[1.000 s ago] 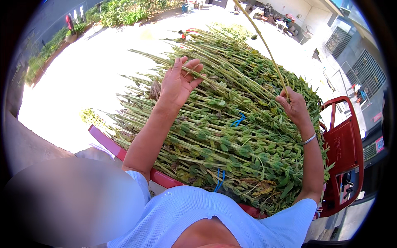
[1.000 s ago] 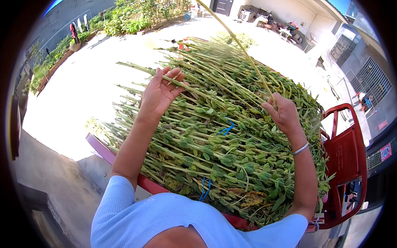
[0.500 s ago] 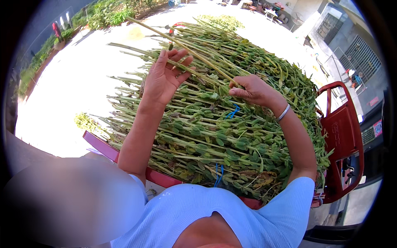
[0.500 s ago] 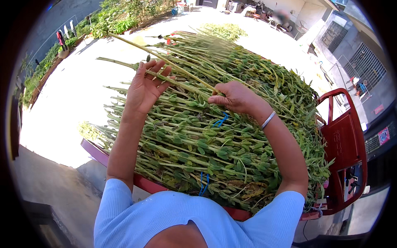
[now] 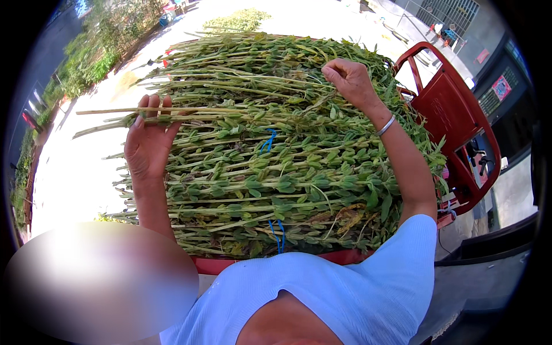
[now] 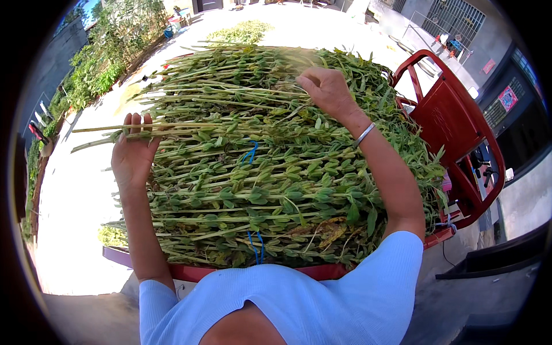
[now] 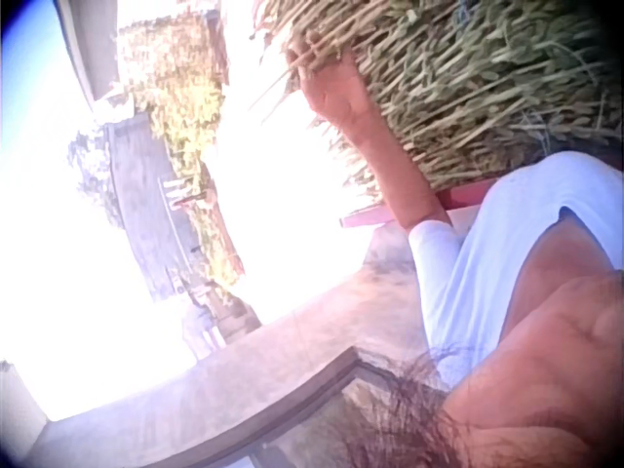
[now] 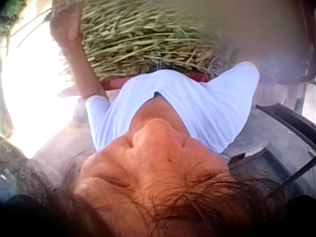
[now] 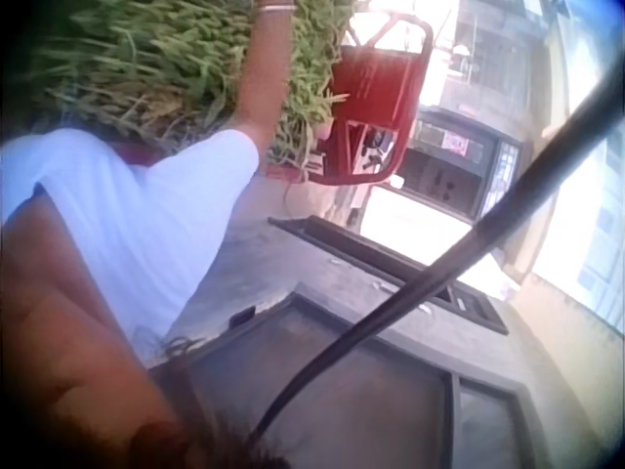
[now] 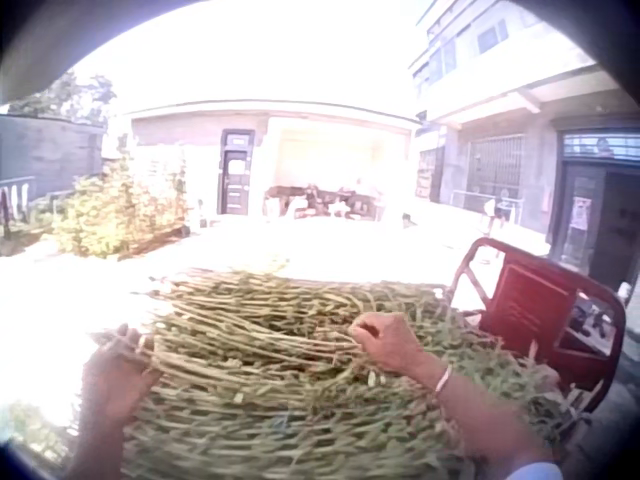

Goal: The person stands at the back of a red three-wheeled vehicle loaded with green leafy plants. They repeatedly pick up individual plant stems from the pile, inspect them, and place them back onto the load. The person also handles a blue plastic tie, pulling it and adjusting it over the plants.

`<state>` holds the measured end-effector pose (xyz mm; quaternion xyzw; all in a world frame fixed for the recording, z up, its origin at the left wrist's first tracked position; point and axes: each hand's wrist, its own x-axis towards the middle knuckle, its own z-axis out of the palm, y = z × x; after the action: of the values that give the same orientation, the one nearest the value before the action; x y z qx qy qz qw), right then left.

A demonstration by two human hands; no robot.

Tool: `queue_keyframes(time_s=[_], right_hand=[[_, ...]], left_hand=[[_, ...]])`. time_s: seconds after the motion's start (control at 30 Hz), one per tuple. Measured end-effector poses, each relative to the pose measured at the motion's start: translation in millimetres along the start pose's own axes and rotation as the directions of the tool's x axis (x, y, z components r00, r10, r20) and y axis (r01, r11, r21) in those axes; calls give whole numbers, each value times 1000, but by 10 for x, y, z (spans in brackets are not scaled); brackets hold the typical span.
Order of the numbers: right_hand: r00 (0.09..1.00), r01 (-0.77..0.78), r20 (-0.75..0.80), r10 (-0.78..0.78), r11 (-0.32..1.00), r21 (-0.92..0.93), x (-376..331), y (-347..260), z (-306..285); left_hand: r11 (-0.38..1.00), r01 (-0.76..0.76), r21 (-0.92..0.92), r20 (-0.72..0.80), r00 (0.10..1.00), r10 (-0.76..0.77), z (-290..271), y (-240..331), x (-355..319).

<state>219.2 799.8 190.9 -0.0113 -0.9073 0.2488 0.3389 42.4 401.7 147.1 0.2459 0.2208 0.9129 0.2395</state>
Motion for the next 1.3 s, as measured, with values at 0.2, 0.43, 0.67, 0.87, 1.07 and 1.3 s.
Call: queue_keyframes(time_s=[0.2,0.43,0.67,0.87,1.07,1.3], right_hand=[[860,-421,90,501,800,-428,-638,190,-1433],[875,-259,-196,442,85,-962,-1405,-868,-1992],[852,420,437,-290,876,-238,-554,-930,-485],[722,285,682,-116,948,-141,-11,-1177,-139],[819,420,475,-322,900,-114,-314,-1612,-527],[692,108,707,-147,989,99,-797,-764,81]], left_hand=[[998,6,-57,-143,990,-14,156,-92,15],[981,-81,-177,-122,991,60,293,-47,-6],[945,-56,-322,217,967,131,621,289,-310],[932,-228,-283,199,936,289,699,692,-852],[939,-150,-309,-64,989,137,283,367,-1078],[976,6,-218,-354,931,-85,-47,14,-976]])
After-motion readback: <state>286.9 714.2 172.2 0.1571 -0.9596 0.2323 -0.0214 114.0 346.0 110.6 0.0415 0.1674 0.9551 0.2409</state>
